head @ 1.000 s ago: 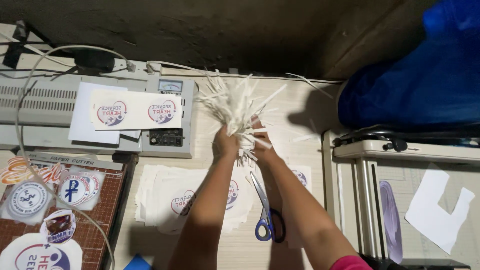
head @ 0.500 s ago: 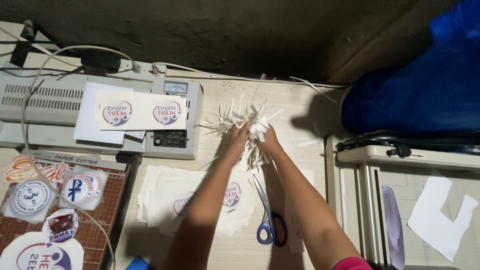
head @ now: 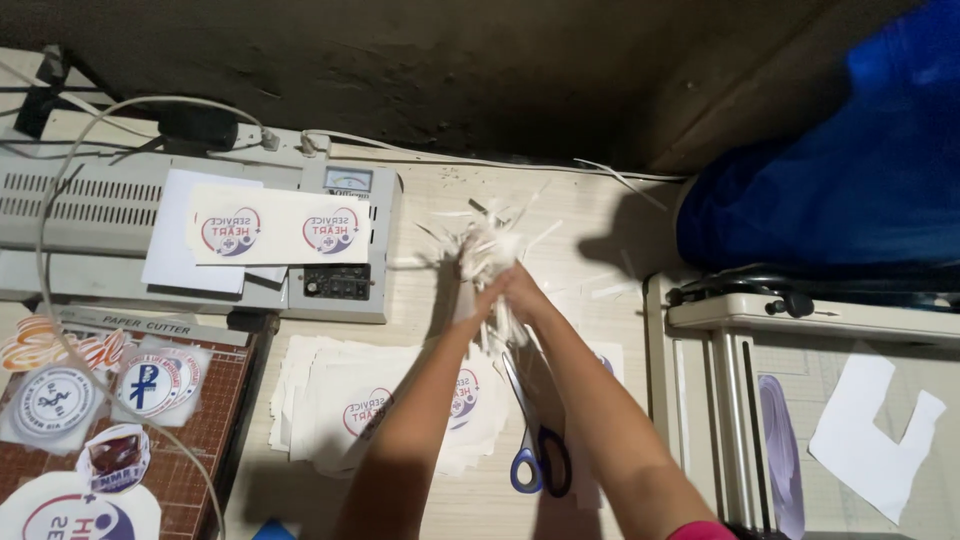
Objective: Cutting out circular stickers from a printed sheet using scissors.
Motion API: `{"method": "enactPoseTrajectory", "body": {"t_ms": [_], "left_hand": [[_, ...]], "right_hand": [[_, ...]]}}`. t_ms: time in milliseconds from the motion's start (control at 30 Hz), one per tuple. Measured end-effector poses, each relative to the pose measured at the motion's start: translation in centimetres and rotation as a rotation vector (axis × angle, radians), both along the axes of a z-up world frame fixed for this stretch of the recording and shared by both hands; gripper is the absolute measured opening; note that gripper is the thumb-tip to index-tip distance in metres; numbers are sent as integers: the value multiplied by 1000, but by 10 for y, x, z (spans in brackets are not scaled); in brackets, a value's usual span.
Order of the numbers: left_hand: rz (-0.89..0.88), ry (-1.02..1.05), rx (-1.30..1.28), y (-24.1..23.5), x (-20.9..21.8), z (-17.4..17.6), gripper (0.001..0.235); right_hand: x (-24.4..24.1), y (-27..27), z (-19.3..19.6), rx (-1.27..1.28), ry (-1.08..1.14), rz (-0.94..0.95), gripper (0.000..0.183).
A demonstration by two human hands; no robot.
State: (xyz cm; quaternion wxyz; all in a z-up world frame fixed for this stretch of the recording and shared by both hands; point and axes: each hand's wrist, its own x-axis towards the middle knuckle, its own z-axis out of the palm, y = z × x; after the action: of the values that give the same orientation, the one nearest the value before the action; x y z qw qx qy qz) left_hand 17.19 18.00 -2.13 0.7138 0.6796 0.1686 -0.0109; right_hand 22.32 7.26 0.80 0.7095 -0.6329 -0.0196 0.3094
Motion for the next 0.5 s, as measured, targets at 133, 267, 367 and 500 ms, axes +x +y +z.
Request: {"method": "enactPoseTrajectory", "body": {"t_ms": [133,267,367,500], "left_hand": [[48,98,-138,1,6,17,76],[190,144,-301,-7,22,30,59],[301,232,-394,0,38,34,49],[593,277,-677,32,52,14,32]], "right_hand": [[6,-16,-23,-226,-328,223,41],[4,-25,-6,-432,-523,245,55],[-22,-37,36,-304,-488,130,72],[-60,-40,144,-452,-64,-356,95]]}}
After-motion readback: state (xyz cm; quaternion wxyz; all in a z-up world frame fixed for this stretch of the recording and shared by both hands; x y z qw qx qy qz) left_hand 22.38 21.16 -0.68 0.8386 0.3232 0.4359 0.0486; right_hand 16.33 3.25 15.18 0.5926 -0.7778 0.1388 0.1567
